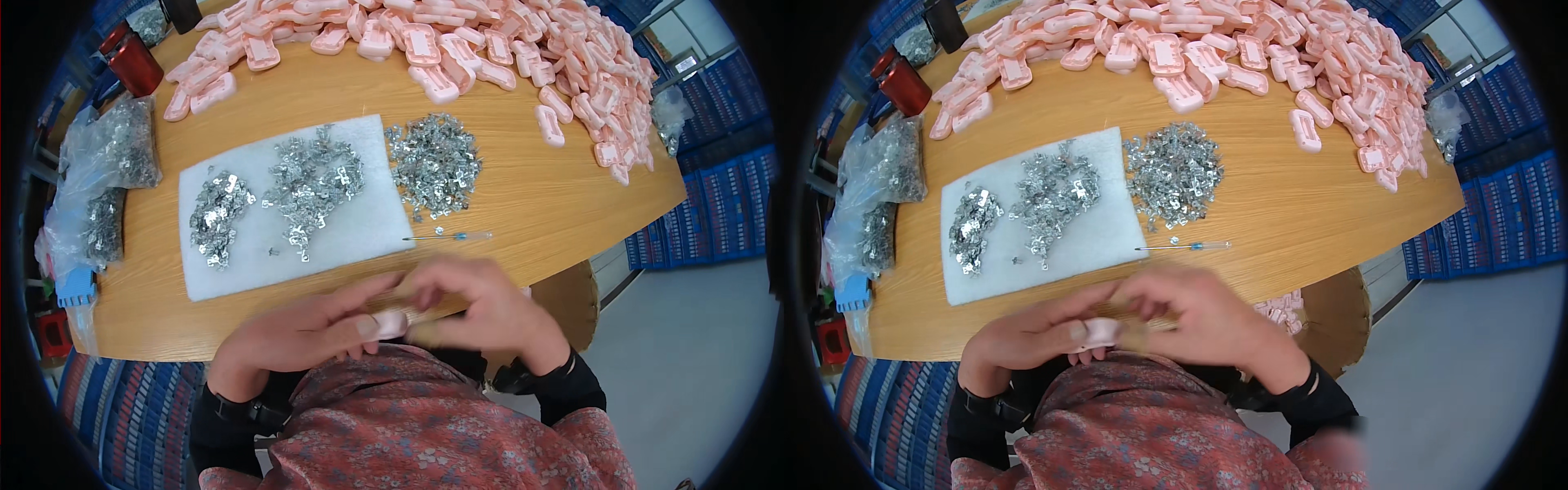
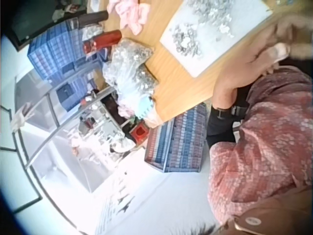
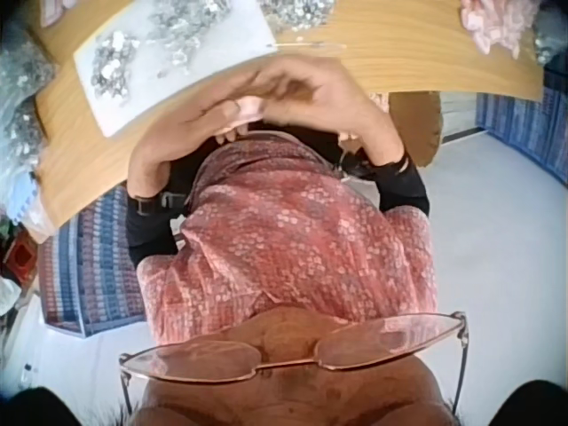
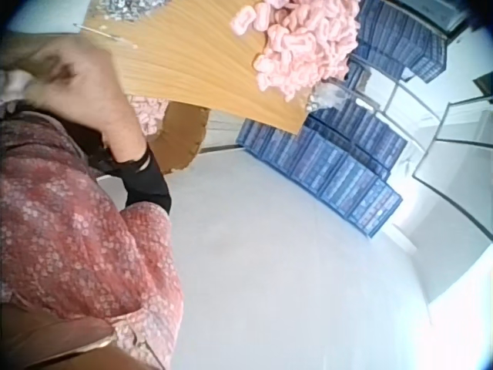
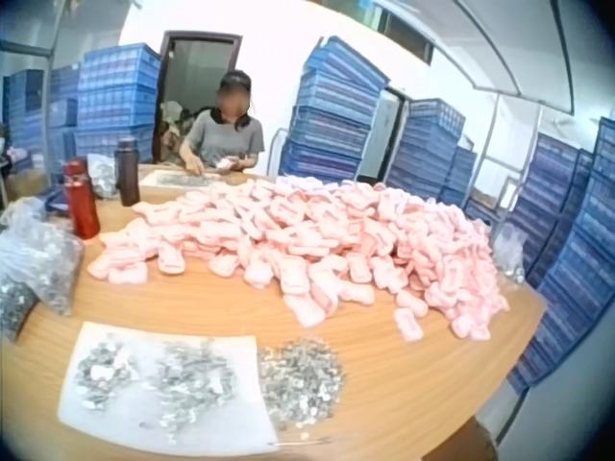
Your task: The person sits at a table and repeatedly picks up pink plastic housings and small metal components. They insert the metal pieces into the plastic housings by hand, then place the assembled units into a pile on the table. The process is repetitive and involves handling multiple identical units.
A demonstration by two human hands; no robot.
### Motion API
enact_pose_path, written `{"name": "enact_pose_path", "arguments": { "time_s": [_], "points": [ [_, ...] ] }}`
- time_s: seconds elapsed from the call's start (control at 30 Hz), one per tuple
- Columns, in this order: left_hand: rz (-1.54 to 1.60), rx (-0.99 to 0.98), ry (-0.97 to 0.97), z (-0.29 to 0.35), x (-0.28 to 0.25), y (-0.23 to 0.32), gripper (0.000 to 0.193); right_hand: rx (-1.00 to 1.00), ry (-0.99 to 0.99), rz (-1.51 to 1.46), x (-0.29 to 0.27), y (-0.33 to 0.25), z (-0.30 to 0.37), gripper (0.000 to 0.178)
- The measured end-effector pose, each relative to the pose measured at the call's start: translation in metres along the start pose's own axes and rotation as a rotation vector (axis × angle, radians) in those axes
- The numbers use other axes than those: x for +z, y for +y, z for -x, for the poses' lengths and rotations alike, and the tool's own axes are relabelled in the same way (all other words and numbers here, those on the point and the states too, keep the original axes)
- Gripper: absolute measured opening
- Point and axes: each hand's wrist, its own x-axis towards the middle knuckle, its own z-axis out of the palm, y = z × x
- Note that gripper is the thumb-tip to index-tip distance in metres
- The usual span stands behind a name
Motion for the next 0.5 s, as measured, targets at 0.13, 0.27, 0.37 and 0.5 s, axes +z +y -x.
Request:
{"name": "enact_pose_path", "arguments": {
  "time_s": [0.13, 0.27, 0.37, 0.5],
  "points": [
    [0.284, 0.046, 0.049, 0.004, -0.011, -0.024, 0.061, 0.168, 0.368, 0.336, -0.026, 0.029, -0.004, 0.015],
    [0.433, 0.081, 0.136, 0.004, -0.011, -0.030, 0.061, 0.112, 0.323, 0.483, -0.031, 0.041, -0.015, 0.016],
    [0.467, 0.091, 0.186, 0.000, -0.012, -0.035, 0.062, 0.120, 0.287, 0.532, -0.027, 0.042, -0.019, 0.015],
    [0.468, 0.115, 0.245, 0.000, -0.009, -0.037, 0.064, 0.129, 0.281, 0.586, -0.027, 0.045, -0.018, 0.014]
  ]
}}
